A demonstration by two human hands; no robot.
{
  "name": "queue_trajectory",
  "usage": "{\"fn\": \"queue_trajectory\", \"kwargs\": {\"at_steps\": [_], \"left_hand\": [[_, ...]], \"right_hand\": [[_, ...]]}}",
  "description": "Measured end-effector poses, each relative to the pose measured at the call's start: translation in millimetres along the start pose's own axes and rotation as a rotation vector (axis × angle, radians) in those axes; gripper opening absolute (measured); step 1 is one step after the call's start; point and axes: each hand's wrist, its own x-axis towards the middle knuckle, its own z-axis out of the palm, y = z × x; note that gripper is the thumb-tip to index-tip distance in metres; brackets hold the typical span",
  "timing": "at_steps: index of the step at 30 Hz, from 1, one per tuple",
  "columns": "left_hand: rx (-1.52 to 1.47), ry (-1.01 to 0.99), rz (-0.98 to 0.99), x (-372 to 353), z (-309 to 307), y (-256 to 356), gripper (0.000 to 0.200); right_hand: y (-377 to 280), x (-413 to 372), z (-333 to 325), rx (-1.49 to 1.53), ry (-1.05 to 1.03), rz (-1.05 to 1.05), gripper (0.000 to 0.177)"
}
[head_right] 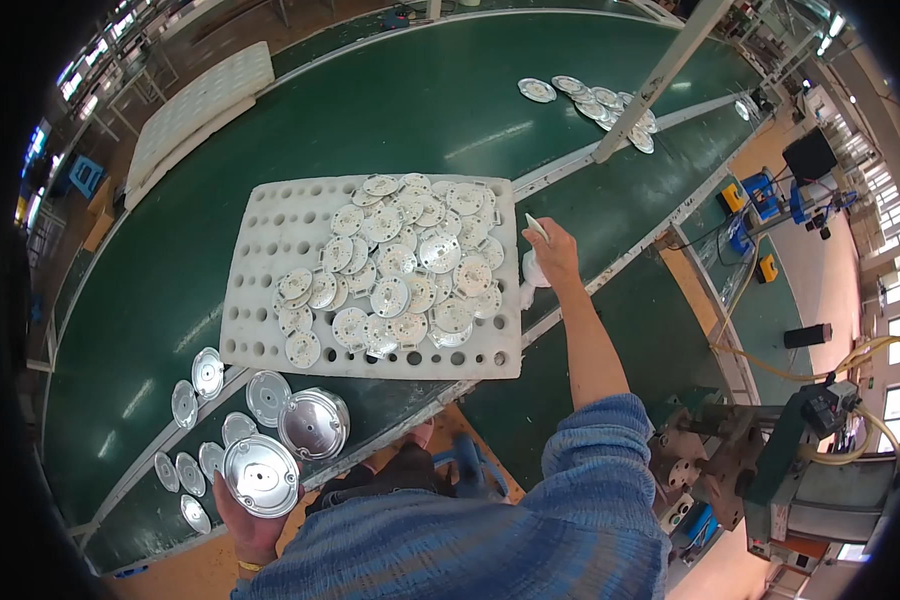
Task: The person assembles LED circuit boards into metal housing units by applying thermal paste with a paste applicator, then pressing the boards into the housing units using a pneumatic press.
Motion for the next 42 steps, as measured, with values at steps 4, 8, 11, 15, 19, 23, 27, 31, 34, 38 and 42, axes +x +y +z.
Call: {"fn": "queue_trajectory", "kwargs": {"at_steps": [4,8,11,15,19,23,27,31,34,38,42], "left_hand": [[0.009,0.010,-0.011,7,0,0,0.074],[0.013,0.030,-0.031,12,-2,1,0.073],[0.049,0.011,-0.035,14,-1,3,0.073],[0.049,-0.014,-0.028,13,1,5,0.074],[0.065,-0.045,-0.034,13,-3,9,0.076],[0.000,0.015,-0.038,9,-6,11,0.072],[0.033,-0.014,-0.014,8,-14,12,0.071],[-0.092,0.088,-0.024,7,-13,10,0.071],[-0.075,0.087,-0.016,6,-13,10,0.069],[-0.106,0.211,0.064,4,4,8,0.063],[-0.079,0.213,0.043,5,1,8,0.063]], "right_hand": [[20,-9,-6,-0.070,0.048,-0.031,0.030],[20,-24,-14,-0.255,0.152,-0.117,0.028],[3,-38,-16,-0.356,0.127,0.012,0.027],[6,-38,-15,-0.350,0.081,-0.015,0.026],[-6,-31,-11,-0.467,0.035,-0.055,0.026],[-16,-15,-4,-0.450,0.016,-0.013,0.024],[-15,-2,2,-0.240,0.046,-0.013,0.021],[1,-1,17,-0.186,0.120,-0.007,0.019],[10,11,27,-0.208,0.140,0.000,0.019],[12,30,15,-0.155,0.011,0.039,0.020],[9,40,15,-0.247,-0.138,-0.082,0.020]]}}
